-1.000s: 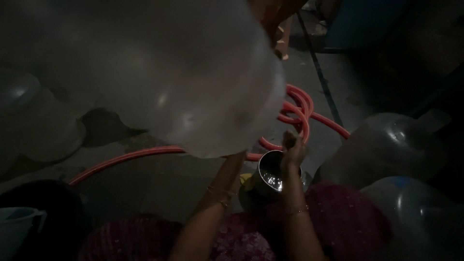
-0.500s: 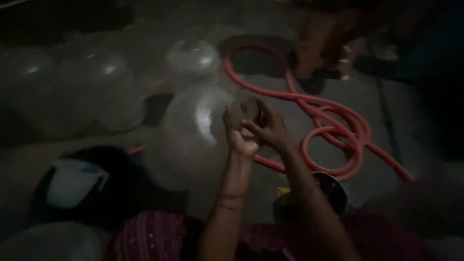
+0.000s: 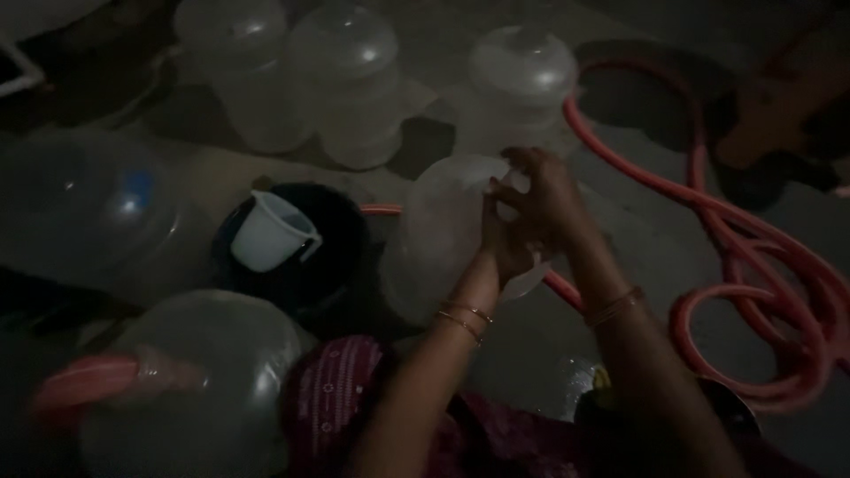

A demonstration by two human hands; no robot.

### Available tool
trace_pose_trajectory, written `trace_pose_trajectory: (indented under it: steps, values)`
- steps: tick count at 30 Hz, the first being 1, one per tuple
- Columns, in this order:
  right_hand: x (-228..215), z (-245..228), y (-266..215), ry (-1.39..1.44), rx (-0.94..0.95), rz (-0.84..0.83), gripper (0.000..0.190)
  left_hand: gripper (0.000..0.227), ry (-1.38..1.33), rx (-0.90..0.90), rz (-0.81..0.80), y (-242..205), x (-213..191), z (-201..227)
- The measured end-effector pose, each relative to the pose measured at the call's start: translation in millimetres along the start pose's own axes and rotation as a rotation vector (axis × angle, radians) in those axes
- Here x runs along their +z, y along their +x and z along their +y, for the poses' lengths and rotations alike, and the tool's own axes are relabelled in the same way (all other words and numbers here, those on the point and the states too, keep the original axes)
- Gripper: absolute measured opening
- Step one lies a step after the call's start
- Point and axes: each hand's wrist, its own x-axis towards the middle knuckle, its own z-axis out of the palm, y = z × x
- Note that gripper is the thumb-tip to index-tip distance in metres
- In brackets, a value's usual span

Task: The person rinses plastic water jugs by hand, shaking water inside them and pouring it out.

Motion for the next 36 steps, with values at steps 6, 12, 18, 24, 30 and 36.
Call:
trace_pose_trajectory:
  steps: [6, 12, 18, 24, 30, 36]
  values:
    - [15, -25, 13, 0.193, 0.16, -0.04, 0.053, 0.131, 0.861, -0.452, 0.145, -35, 10, 136]
    - [5, -43, 26, -0.112, 0.189, -0.04, 0.049, 0.071, 1.743, -0.414, 1.027, -133, -2, 285]
    - [5, -28, 19, -0.167, 0.229, -0.061, 0.05, 0.058, 2.082, -0.848, 1.697, -215, -131, 356]
    - [10, -9, 1, -0.138, 0.369, -0.043, 0.049, 0.049, 2.551, -0.757, 1.927, -222, -220, 323]
    - [20, 4, -16, -0.083, 0.283, 0.153, 0.048, 0.049, 2.584, -0.582, 1.913, -188, -219, 317]
    - [55, 17, -29, 0.193, 0.176, 0.415, 0.063, 0.057, 2.365, -0.6, 1.524, -235, -171, 355]
